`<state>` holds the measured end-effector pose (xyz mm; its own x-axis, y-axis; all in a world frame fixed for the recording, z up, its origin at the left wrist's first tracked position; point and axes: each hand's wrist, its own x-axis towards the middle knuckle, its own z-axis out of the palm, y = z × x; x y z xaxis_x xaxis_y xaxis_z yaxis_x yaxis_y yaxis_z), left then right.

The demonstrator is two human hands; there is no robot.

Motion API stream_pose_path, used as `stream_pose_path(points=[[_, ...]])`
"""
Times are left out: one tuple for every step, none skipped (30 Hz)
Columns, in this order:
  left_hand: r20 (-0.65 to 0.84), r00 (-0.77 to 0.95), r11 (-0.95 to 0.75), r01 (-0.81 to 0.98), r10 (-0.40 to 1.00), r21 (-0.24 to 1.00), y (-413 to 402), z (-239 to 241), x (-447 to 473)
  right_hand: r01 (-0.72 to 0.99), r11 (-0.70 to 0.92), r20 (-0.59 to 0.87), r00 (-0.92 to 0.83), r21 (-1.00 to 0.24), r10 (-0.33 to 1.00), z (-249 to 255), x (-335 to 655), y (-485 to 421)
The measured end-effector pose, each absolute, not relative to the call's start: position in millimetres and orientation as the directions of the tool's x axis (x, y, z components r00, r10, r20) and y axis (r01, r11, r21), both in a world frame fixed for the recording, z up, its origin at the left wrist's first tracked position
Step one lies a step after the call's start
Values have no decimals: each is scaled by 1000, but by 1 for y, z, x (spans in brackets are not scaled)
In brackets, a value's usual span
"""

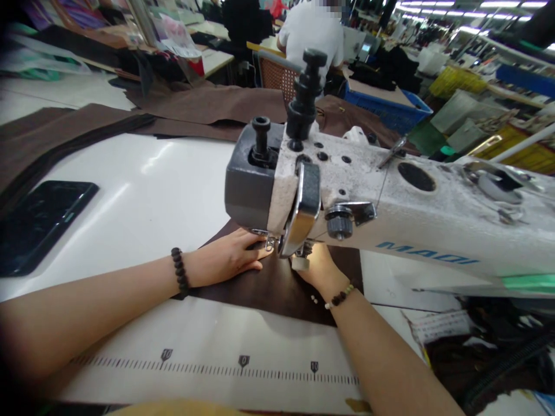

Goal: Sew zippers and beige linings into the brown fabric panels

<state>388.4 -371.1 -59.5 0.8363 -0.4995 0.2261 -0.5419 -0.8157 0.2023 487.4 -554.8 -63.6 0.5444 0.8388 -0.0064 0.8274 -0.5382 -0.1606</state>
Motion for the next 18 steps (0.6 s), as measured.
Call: stream_pose_path(points=[[228,835,-815,-544,-501,201,-371,-60,389,834,-532,-25,534,-149,845,-63,487,-554],[233,833,-814,-546,-502,199,-370,-60,389,839,-527,-41,526,-139,849,-62,487,-553],[238,831,-812,-549,-503,197,-370,-61,389,841,-525,-53,523,-130,851,-61,487,-552],[242,829,-811,-551,-505,196,-370,-61,389,841,-526,-58,523,-123,850,-61,487,-551],[241,828,-811,-552,-506,195,-370,-60,390,840,-529,-58,526,-119,849,-60,488,-551],[237,828,-810,-553,-509,194,-371,-60,390,839,-531,-55,529,-117,847,-60,489,-550],[230,827,-809,-555,-512,193,-371,-60,390,837,-535,-49,533,-117,845,-59,490,-551],[223,825,-807,-559,-519,190,-370,-60,391,834,-540,-39,539,-118,841,-59,491,-551],[214,821,-803,-566,-529,188,-368,-60,392,830,-545,-28,546,-120,837,-58,491,-553],[207,813,-794,-579,-545,183,-365,-60,393,827,-548,-20,550,-124,835,-57,489,-554],[199,800,-783,-598,-566,172,-360,-60,395,823,-555,-8,559,-121,829,-56,486,-557],[190,787,-773,-615,-587,156,-354,-60,398,811,-576,9,580,-105,815,-55,480,-559],[183,777,-766,-627,-603,139,-346,-59,400,792,-606,31,609,-76,793,-53,470,-563],[179,772,-765,-633,-610,120,-338,-57,403,768,-640,57,641,-36,766,-51,458,-566],[178,777,-775,-624,-603,100,-330,-54,404,735,-678,82,675,12,734,-48,444,-569],[179,793,-794,-603,-583,85,-323,-51,404,703,-709,102,702,56,704,-45,428,-572],[179,814,-817,-572,-553,79,-319,-47,403,684,-724,103,716,90,690,-43,411,-575],[178,837,-839,-537,-517,85,-319,-42,401,671,-734,87,729,105,679,-39,396,-577]])
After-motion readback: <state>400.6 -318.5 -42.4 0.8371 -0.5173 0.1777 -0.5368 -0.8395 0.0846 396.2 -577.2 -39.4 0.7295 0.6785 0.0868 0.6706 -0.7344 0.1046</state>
